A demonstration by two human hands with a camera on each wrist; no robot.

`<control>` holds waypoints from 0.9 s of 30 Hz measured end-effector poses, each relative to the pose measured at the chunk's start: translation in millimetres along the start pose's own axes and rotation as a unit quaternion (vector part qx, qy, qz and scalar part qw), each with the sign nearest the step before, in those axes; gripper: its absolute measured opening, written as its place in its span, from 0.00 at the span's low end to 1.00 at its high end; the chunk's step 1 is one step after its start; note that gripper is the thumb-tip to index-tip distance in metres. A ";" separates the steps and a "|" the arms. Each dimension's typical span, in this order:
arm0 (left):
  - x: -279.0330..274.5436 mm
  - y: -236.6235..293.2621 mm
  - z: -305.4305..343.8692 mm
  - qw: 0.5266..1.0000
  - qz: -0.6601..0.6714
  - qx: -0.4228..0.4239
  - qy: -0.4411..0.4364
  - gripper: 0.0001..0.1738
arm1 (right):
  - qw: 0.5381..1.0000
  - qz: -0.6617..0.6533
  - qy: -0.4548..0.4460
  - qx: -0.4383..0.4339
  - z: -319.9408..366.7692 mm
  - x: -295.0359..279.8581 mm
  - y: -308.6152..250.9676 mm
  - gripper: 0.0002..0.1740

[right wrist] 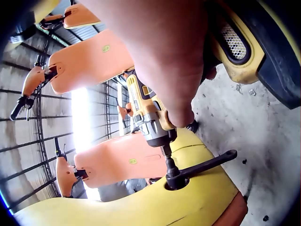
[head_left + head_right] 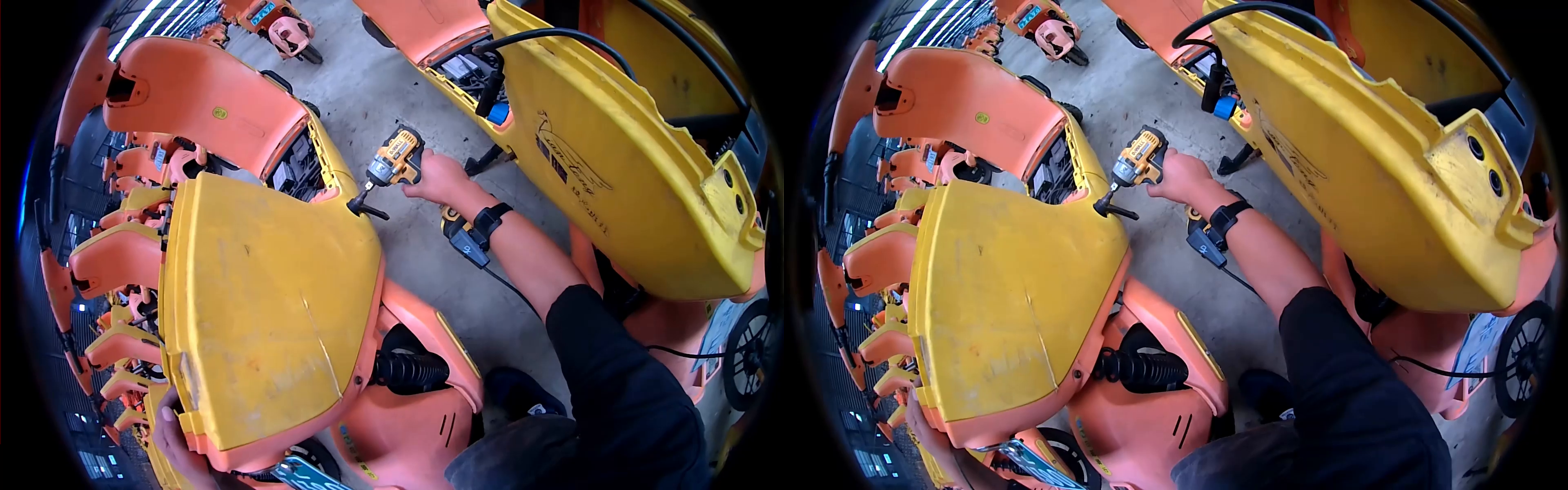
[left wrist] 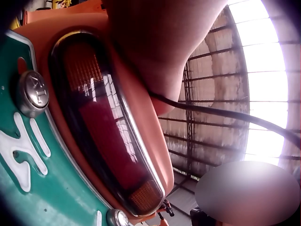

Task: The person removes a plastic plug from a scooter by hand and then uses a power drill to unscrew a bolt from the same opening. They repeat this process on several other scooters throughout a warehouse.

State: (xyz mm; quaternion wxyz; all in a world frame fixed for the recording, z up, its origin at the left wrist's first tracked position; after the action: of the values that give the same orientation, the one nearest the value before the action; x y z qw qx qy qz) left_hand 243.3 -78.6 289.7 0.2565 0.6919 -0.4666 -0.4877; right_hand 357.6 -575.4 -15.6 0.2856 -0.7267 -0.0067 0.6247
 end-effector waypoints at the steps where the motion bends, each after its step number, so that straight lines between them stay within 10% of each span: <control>1: -1.1 -1.7 0.5 1.000 -0.001 -0.002 0.000 0.27 | 1.000 -0.007 -0.001 0.003 0.9 2.2 -0.7 0.38; 27: -18.3 -2.3 -3.4 0.997 -0.064 -0.023 -0.047 0.29 | 0.999 -0.035 0.009 0.035 11.6 9.1 3.8 0.37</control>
State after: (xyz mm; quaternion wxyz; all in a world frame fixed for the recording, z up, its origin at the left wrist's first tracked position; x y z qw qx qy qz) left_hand 245.7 -61.5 297.2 0.2183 0.6909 -0.4216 -0.5452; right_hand 347.6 -570.5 -26.1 0.3330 -0.7213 -0.0073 0.6073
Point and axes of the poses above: each hand's wrist, its own z-axis away from the middle knuckle, its own x-axis out of the palm, y = z × x, the point moved 5 cm from there along -z, towards the middle knuckle, and after that the axes turned 15 degrees about z, right-handed, at the moved point
